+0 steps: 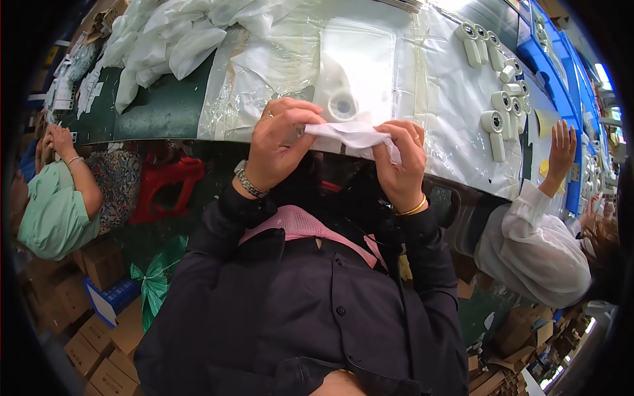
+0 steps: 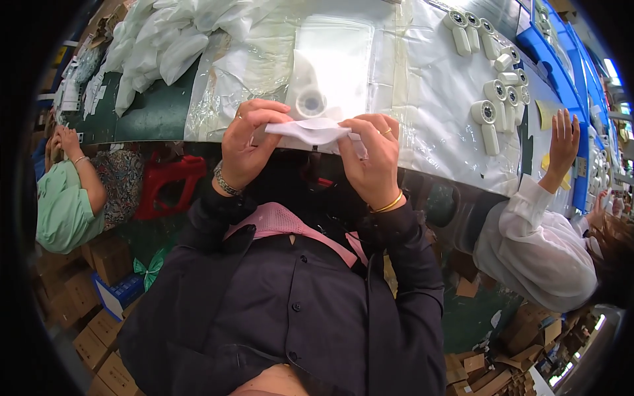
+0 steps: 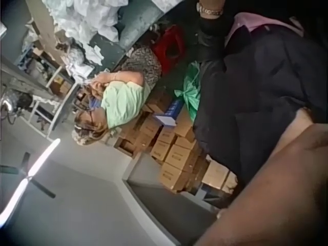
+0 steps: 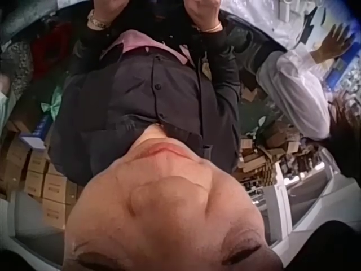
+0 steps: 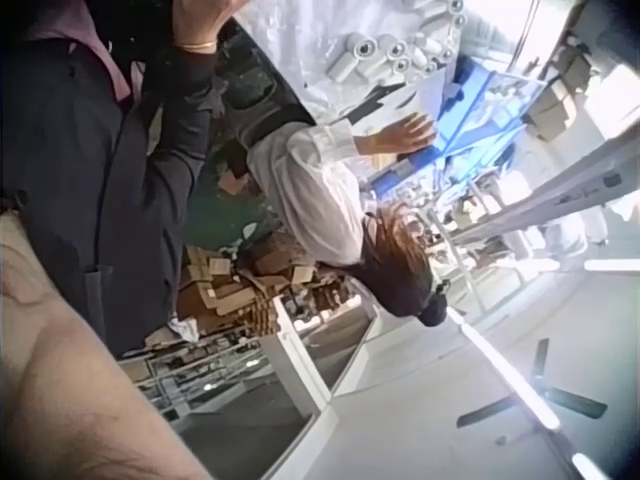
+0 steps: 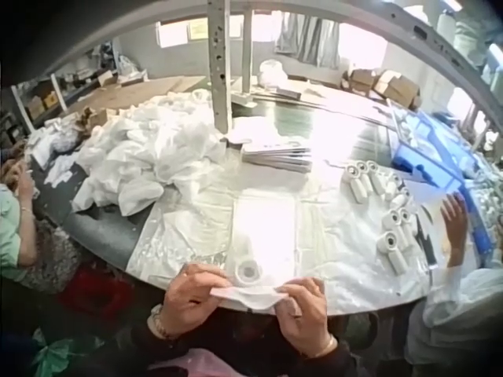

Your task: The person picks up a white plastic component and places it inside a plastic bag, then folds the top of the bag over to seal it. This process is repeated with another component and bag.

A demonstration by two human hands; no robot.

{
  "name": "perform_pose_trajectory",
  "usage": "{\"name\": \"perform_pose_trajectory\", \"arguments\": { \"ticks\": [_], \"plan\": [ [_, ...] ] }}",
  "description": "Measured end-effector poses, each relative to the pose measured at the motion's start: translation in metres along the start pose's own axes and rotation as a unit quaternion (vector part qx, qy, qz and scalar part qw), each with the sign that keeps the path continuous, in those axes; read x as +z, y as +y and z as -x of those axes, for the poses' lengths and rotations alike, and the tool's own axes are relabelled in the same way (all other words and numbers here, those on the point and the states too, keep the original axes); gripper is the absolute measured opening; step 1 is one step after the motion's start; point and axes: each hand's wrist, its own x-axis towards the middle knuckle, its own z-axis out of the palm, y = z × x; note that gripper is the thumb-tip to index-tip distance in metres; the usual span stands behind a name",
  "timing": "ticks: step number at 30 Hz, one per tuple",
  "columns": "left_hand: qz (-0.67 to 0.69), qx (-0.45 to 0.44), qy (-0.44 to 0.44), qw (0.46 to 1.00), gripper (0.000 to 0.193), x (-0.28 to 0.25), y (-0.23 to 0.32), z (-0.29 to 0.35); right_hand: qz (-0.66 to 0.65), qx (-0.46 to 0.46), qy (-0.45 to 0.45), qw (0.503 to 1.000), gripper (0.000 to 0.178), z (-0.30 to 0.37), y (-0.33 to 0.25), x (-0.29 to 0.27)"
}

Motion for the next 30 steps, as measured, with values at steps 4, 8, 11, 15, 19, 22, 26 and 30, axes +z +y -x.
{"name": "perform_pose_trajectory", "arguments": {
  "ticks": [4, 8, 11, 15, 19, 22, 26, 30],
  "plan": [
    [0.025, -0.127, 0.106, 0.986, 0.010, 0.018, 0.005, -0.004, 0.036, 0.023, 0.033, 0.999, 0.010, -0.005, 0.004, 0.015],
    [0.086, -0.229, 0.149, 0.958, 0.013, 0.028, 0.001, -0.013, -0.009, 0.106, 0.084, 0.991, 0.014, -0.006, 0.012, 0.030],
    [0.125, -0.261, 0.168, 0.942, 0.016, 0.031, -0.003, -0.022, -0.074, 0.162, 0.114, 0.977, 0.019, -0.009, 0.021, 0.037],
    [0.150, -0.289, 0.164, 0.931, 0.018, 0.031, 0.002, -0.036, 0.005, 0.154, 0.103, 0.983, 0.021, -0.024, 0.011, 0.024],
    [0.000, -0.287, 0.146, 0.947, 0.023, 0.030, -0.010, -0.025, 0.056, 0.078, 0.129, 0.987, 0.026, -0.016, 0.016, 0.039],
    [0.062, -0.302, 0.146, 0.940, 0.025, 0.029, -0.014, -0.021, 0.050, 0.082, 0.132, 0.987, 0.028, -0.015, 0.007, 0.039],
    [0.085, -0.340, 0.105, 0.931, 0.024, 0.026, -0.009, -0.029, 0.075, 0.089, 0.126, 0.985, 0.028, -0.015, 0.005, 0.038],
    [0.051, -0.324, 0.092, 0.940, 0.019, 0.026, -0.014, -0.030, 0.093, 0.071, 0.130, 0.985, 0.028, -0.016, 0.005, 0.038]
  ]
}}
